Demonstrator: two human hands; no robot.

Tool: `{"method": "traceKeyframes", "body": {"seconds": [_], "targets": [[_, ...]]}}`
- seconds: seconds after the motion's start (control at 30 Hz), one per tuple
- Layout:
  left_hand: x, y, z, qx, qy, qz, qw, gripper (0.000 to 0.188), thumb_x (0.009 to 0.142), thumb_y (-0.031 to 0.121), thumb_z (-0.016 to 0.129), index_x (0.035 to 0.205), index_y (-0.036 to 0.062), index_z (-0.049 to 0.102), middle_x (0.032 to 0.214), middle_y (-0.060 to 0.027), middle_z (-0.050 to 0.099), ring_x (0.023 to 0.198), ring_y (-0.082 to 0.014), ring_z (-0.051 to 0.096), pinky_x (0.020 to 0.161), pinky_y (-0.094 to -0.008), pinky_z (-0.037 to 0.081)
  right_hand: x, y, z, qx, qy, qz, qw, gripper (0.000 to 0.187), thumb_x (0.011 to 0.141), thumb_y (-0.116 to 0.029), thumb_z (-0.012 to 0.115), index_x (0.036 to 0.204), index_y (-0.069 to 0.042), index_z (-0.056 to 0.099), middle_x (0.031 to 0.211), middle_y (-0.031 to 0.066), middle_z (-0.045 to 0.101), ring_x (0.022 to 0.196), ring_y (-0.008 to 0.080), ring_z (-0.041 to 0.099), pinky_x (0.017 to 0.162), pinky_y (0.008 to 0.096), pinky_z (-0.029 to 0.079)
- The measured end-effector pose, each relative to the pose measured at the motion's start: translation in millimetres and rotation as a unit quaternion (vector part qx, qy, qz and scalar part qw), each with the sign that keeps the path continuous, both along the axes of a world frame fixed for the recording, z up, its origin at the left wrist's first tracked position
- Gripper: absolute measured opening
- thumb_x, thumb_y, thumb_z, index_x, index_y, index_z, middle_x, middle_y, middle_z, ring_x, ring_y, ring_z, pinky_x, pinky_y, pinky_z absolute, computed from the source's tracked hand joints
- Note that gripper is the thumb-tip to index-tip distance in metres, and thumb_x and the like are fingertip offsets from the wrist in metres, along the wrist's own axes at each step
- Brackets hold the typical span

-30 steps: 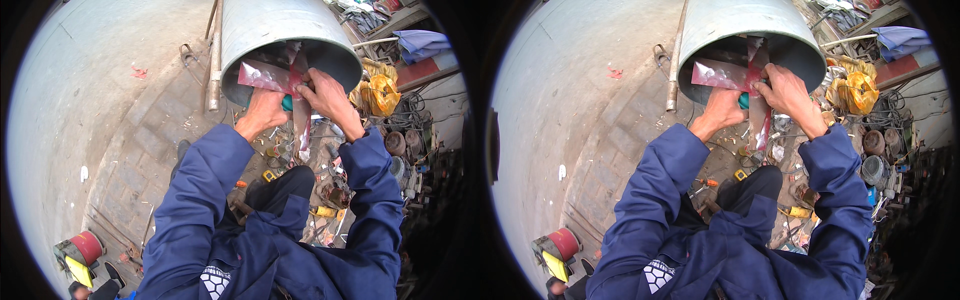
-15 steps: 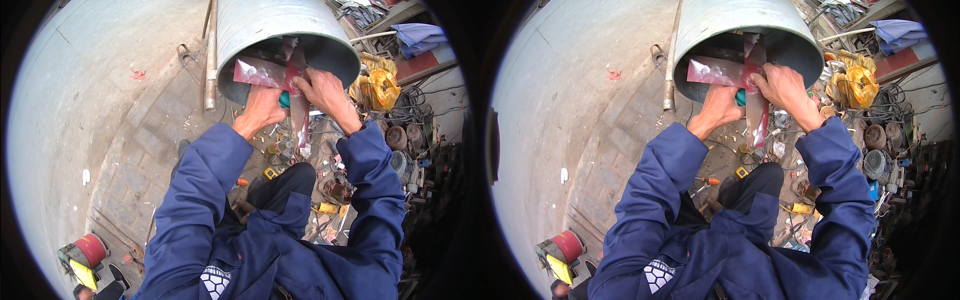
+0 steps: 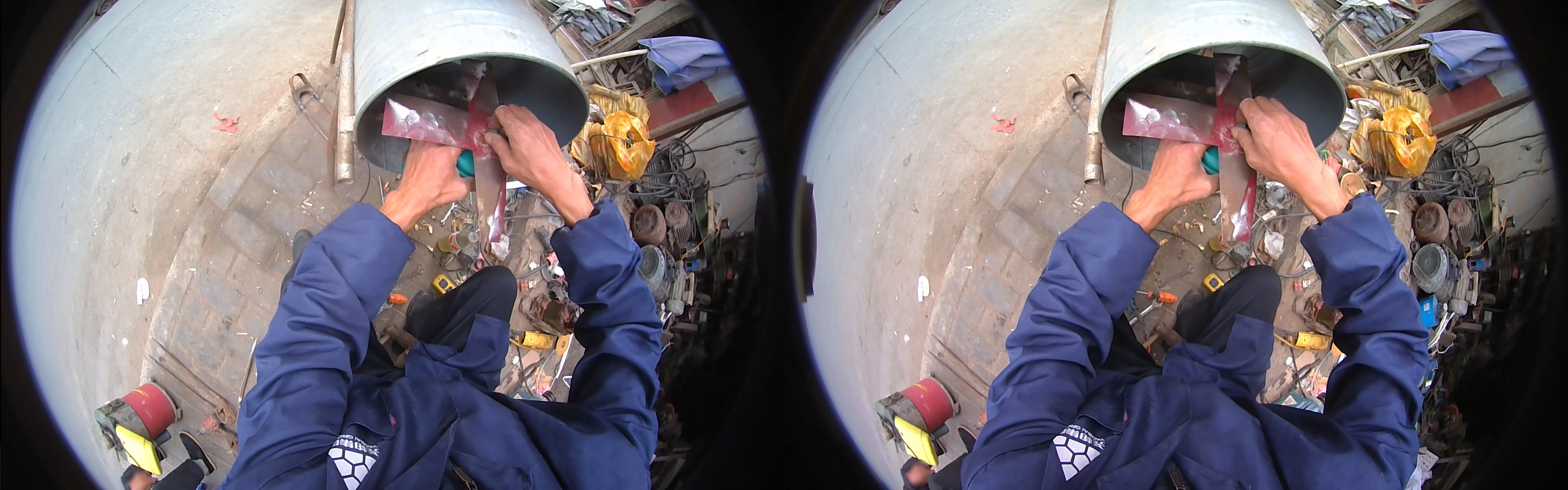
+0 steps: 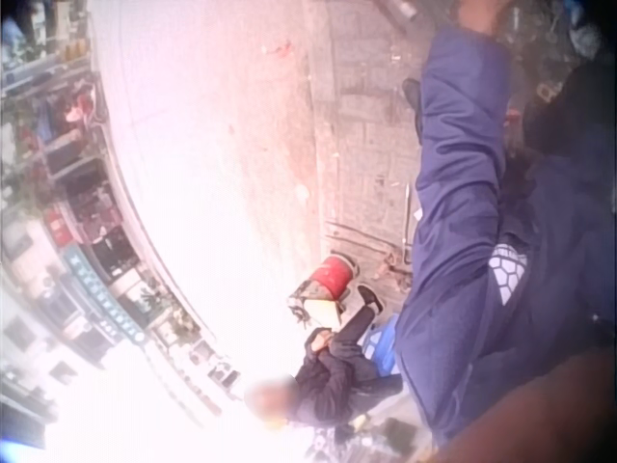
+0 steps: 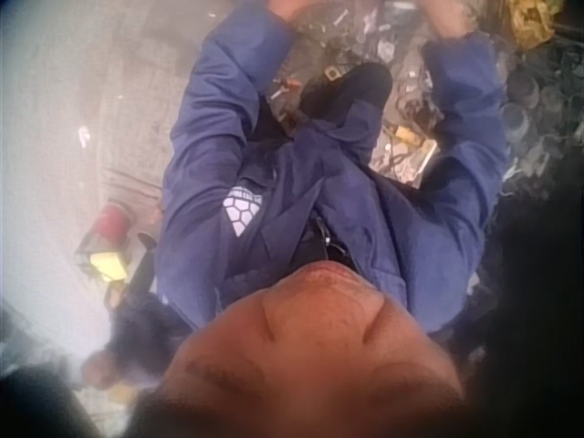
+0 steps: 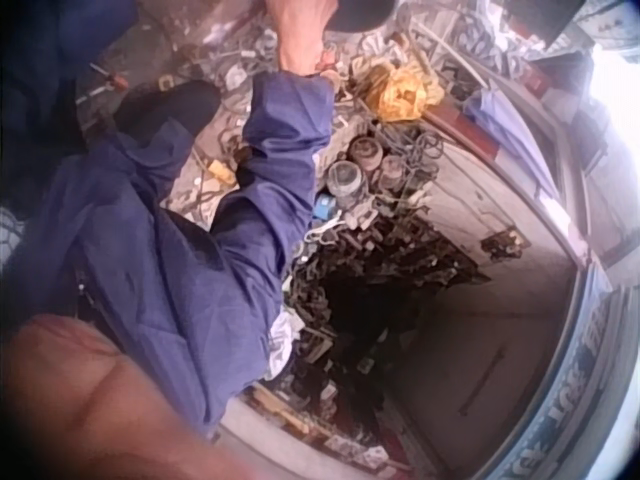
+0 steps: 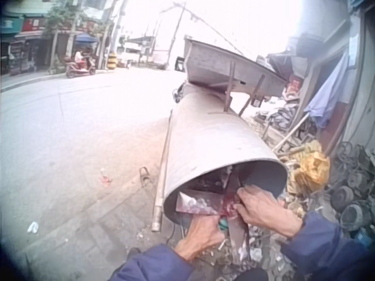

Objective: The person installs a teal electric motor into a large metal cylindrical housing, then attaches a red metal fan blade to the motor shaft. They use a wrench to tighten the blade and reposition the motor within the housing.

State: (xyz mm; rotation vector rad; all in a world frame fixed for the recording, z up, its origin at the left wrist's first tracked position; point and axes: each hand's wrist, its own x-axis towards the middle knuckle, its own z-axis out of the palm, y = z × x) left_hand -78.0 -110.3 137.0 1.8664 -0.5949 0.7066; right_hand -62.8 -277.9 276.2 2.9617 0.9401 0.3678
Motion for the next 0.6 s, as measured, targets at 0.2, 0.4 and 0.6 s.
{"method": "traceKeyframes", "body": {"seconds": [0.2, 0.4, 0.6], "targets": [[2.2, -1.4, -1.0, 0.022, 0.072, -0.012, 0.997, 0.033, 0.067, 0.017, 0.077, 0.098, 0.0047, 0.079, 0.1, -0.0247, 0.075, 0.104, -0.0478, 0.067, 0.096, -0.0554, 0.051, 3.9, 6.1, 0.3, -0.012, 0.038, -0.069, 0.997, 0.026, 0.097, -0.024, 0.072, 0.104, 0.0, 0.065, 0.104, 0.0228, 0.072, 0.102, 0.0453, 0.068, 0.087, 0.0556, 0.056], [0.6, 0.4, -1.5, 0.031, 0.036, -0.004, 0.999, 0.035, 0.072, 0.01, 0.075, 0.106, 0.004, 0.078, 0.104, -0.0243, 0.074, 0.103, -0.0494, 0.068, 0.089, -0.0531, 0.054, 7.1, 1.2, -5.3, -0.022, 0.006, -0.006, 1.0, 0.029, 0.101, -0.027, 0.07, 0.102, 0.001, 0.064, 0.1, 0.0235, 0.071, 0.1, 0.0463, 0.068, 0.086, 0.0555, 0.055], [4.1, -3.9, -5.3, -0.024, 0.008, -0.019, 0.999, 0.036, 0.068, 0.015, 0.079, 0.102, 0.0053, 0.081, 0.105, -0.0231, 0.076, 0.105, -0.0473, 0.068, 0.098, -0.0555, 0.051, 2.4, -1.0, -7.8, -0.029, 0.018, -0.063, 0.997, 0.028, 0.1, -0.028, 0.071, 0.101, 0.0, 0.064, 0.1, 0.0233, 0.072, 0.099, 0.0451, 0.068, 0.087, 0.0543, 0.056]]}}
